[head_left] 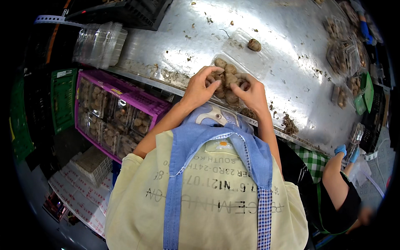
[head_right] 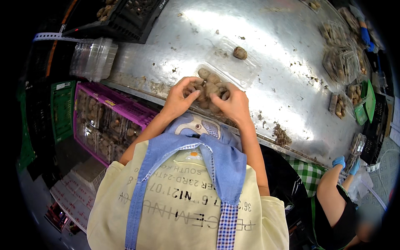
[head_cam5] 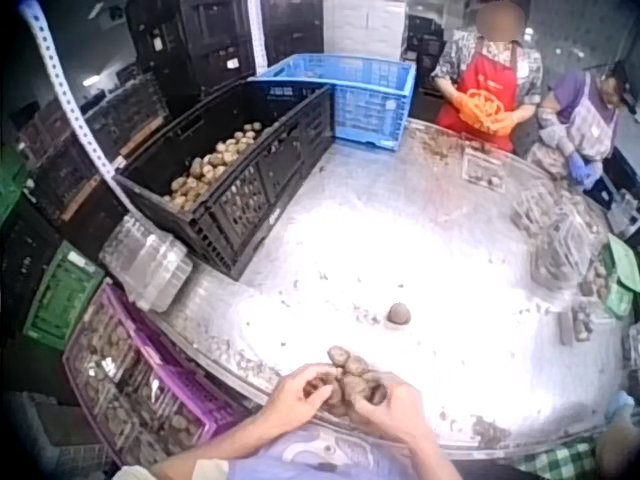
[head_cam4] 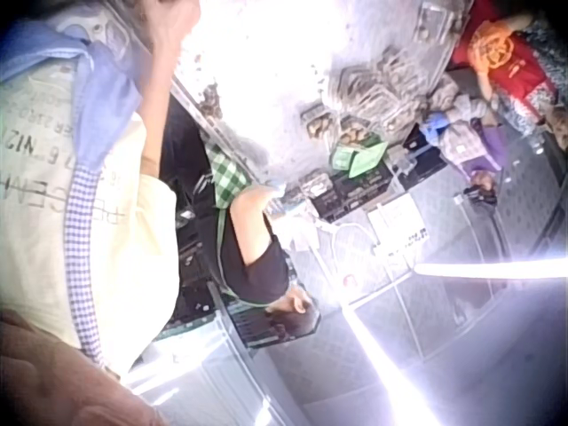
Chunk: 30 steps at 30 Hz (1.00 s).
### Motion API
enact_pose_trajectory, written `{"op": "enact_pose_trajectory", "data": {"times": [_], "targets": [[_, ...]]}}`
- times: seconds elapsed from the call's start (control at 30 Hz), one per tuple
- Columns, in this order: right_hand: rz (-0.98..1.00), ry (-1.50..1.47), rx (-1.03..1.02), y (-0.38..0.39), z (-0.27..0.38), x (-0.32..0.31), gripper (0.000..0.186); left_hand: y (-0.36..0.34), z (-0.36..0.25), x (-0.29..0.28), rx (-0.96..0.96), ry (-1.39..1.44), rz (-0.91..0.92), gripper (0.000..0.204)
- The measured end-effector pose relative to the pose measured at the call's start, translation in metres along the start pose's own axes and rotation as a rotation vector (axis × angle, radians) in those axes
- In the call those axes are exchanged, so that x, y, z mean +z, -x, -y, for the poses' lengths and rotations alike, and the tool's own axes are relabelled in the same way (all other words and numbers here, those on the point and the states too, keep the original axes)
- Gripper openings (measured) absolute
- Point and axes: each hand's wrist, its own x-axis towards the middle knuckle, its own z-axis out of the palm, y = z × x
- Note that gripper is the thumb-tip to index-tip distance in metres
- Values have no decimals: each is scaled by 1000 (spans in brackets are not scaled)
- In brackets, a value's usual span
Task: The person picks up small brown mushrooms from a large black crate and places them into clear plastic containers on a metal table. They arrange the mushrooms inside the containers by hand, then close the lids and move the filled containers to a purple crate nearby.
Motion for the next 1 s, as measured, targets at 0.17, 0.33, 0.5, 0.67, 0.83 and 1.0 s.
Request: {"op": "enact_pose_trajectory", "data": {"times": [0.17,0.33,0.5,0.67,0.83,1.0], "targets": [[120,-531,-17,3,-4,-2,37,2,-12,5,20,288,146,44],[149,-766,-27,9,7,-3,44,1,-12,7,52,477,183,48],[218,-791,-42,6,-1,-2,44,1,-8,9,55,487,166,49],[212,-771,-21,6,2,2,43,2,-8,9,47,422,145,47],[114,-791,-22,6,7,13,40,-13,-27,-16,102,405,3,47],[167,-723,35,4,-5,10,36,-83,-91,-138,565,194,-516,42]]}}
